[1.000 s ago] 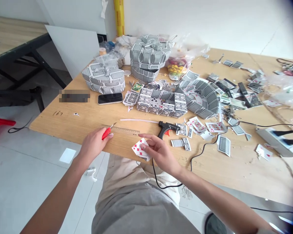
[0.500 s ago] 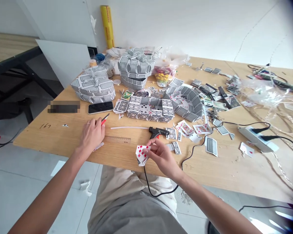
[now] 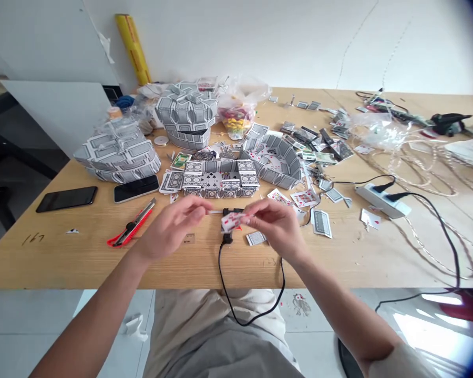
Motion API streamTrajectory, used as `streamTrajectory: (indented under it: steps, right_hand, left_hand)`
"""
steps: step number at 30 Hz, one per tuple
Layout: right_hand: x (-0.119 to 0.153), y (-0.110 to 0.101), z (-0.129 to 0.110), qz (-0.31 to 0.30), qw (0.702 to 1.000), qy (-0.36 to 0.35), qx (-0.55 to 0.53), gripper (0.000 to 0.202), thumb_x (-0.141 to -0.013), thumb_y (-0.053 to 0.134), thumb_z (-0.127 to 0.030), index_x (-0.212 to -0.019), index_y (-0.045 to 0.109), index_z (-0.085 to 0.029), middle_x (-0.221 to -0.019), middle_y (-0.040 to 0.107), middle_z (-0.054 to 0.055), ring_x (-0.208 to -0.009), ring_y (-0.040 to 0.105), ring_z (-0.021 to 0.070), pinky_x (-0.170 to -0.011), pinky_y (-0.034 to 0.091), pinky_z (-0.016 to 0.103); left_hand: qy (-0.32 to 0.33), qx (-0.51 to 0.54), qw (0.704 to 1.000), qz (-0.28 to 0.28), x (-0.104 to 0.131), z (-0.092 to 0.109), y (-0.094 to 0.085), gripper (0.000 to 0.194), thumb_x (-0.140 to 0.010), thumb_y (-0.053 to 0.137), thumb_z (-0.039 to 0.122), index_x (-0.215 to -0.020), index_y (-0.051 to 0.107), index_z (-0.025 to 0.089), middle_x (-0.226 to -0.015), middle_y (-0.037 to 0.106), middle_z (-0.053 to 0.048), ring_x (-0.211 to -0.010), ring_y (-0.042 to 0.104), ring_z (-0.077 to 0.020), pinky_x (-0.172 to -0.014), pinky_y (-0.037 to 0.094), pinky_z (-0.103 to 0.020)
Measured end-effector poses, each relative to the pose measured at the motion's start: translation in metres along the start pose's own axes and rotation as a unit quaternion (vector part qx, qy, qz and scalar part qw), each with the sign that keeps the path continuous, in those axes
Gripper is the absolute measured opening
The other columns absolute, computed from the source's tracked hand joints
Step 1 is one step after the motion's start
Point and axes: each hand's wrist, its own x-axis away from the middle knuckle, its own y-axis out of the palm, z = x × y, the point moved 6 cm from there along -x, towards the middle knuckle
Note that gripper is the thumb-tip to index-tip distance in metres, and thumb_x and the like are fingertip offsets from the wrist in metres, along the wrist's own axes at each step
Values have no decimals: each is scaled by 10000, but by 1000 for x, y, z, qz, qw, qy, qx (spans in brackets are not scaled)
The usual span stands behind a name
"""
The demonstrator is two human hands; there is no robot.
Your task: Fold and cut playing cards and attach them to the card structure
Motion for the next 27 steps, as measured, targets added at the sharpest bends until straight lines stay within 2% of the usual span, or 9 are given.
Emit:
streamTrajectory:
  steps: [2, 5, 9, 12, 17, 21, 24, 25, 27]
  right_hand:
    - [-16, -11, -21, 40, 998, -43, 2, 280, -755, 1032, -387, -820, 798, -248, -847, 788, 20, -771, 736, 186, -727, 648, 370]
    - [-29, -30, -46, 71, 993, -90, -3, 279, -732, 1049, -371, -828, 805, -277, -845, 784, 2, -779, 742, 186, -737, 659, 378]
    - [-29, -51, -66, 89, 987, -133, 24, 232, -758, 1035, -323, -826, 817, -279, -869, 799, -2, -782, 755, 175, -721, 663, 357]
    - [-26, -57, -70, 83, 986, -139, 25, 238, -736, 1038, -280, -794, 808, -265, -836, 798, -6, -760, 752, 163, -681, 648, 329]
    - [-27, -59, -62, 56, 990, -124, 40, 228, -766, 1017, -293, -871, 815, -279, -910, 821, 1, -829, 776, 181, -766, 677, 358]
    - [-33, -75, -33, 34, 984, -80, 153, 282, -808, 973, -344, -1028, 817, -264, -1098, 835, 38, -941, 788, 210, -838, 679, 386]
    - [-36, -92, 3, -8, 934, 5, 357, 143, -961, 797, -301, -1083, 820, -230, -1111, 849, 69, -963, 797, 225, -906, 662, 426]
    - [-37, -96, 15, -40, 908, 29, 416, 168, -981, 745, -238, -1131, 818, -233, -1154, 851, 74, -981, 799, 230, -916, 656, 433]
    - [-36, -102, 30, -68, 893, 45, 443, 307, -924, 755, -125, -1202, 820, -238, -1218, 848, 87, -1012, 798, 250, -930, 649, 445]
  left_hand:
    - [20, 138, 986, -94, -30, 30, 25, 542, -1040, 593, 677, -1246, 749, 201, -1211, 792, -118, -1148, 758, -284, -994, 604, -389]
    - [47, 181, 971, -151, -72, 60, 44, 455, -935, 795, 569, -1174, 754, 184, -1122, 786, -98, -1036, 766, -258, -912, 614, -358]
    - [70, 189, 944, -260, -99, 78, 62, 472, -991, 752, 594, -1233, 729, 191, -1164, 774, -108, -1022, 774, -245, -907, 623, -360]
    - [82, 208, 929, -296, -104, 81, 68, 433, -1030, 721, 593, -1198, 688, 196, -1107, 770, -89, -992, 761, -205, -900, 610, -328]
    - [69, 178, 933, -305, -103, 76, 63, 308, -1029, 751, 487, -1121, 637, 216, -1043, 741, -48, -987, 732, -187, -899, 583, -319]
    - [90, 106, 961, -239, -109, 72, 43, 334, -933, 844, 446, -1084, 658, 213, -1088, 696, -42, -1007, 695, -193, -891, 557, -324]
    - [99, 61, 977, -181, -115, 66, 30, 415, -868, 897, 461, -1105, 672, 205, -1138, 697, -53, -992, 677, -191, -901, 556, -347]
    - [100, 46, 980, -168, -116, 63, 27, 447, -857, 907, 476, -1133, 682, 205, -1169, 706, -61, -1007, 681, -199, -923, 558, -365]
    - [105, 21, 983, -149, -119, 59, 23, 509, -847, 916, 507, -1205, 708, 212, -1251, 726, -81, -1083, 697, -229, -991, 559, -410]
